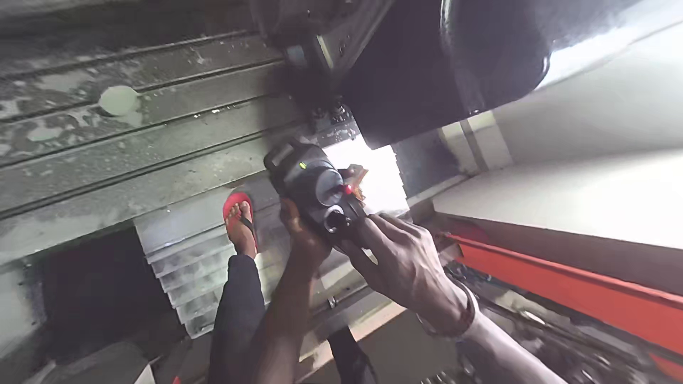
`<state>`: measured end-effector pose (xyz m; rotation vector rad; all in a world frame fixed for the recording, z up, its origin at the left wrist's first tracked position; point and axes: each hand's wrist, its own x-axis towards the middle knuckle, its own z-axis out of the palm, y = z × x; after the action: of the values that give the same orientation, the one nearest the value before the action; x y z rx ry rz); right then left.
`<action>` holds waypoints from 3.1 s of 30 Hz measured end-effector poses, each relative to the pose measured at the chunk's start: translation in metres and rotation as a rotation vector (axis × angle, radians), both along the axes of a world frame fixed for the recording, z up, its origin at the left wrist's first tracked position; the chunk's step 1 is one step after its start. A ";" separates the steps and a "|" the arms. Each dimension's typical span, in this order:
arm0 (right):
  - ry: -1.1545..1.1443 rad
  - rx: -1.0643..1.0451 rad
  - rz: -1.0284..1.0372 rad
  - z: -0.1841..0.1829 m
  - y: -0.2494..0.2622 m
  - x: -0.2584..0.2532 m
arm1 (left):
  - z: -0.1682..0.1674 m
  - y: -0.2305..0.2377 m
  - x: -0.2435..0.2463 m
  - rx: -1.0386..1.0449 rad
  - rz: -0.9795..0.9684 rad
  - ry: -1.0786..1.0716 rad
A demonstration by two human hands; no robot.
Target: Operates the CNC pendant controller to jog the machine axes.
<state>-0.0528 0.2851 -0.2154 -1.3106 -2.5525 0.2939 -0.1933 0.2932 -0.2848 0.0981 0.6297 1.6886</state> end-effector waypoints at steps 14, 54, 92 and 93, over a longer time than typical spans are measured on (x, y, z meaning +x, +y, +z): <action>0.352 -0.094 -0.055 0.030 0.007 0.006 | 0.005 -0.016 0.024 0.212 -0.207 -0.046; 0.128 -0.019 -0.299 0.042 0.014 0.023 | 0.004 -0.016 0.042 0.112 -0.255 0.080; 0.258 0.020 -0.036 0.019 -0.011 0.037 | -0.012 -0.010 0.046 0.159 -0.285 -0.100; 0.267 0.020 -0.030 0.018 -0.011 0.038 | -0.011 -0.009 0.046 0.160 -0.284 -0.095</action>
<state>-0.0149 0.2746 -0.1973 -1.2115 -2.3062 0.4064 -0.1471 0.2837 -0.2961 0.2108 0.3887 1.4567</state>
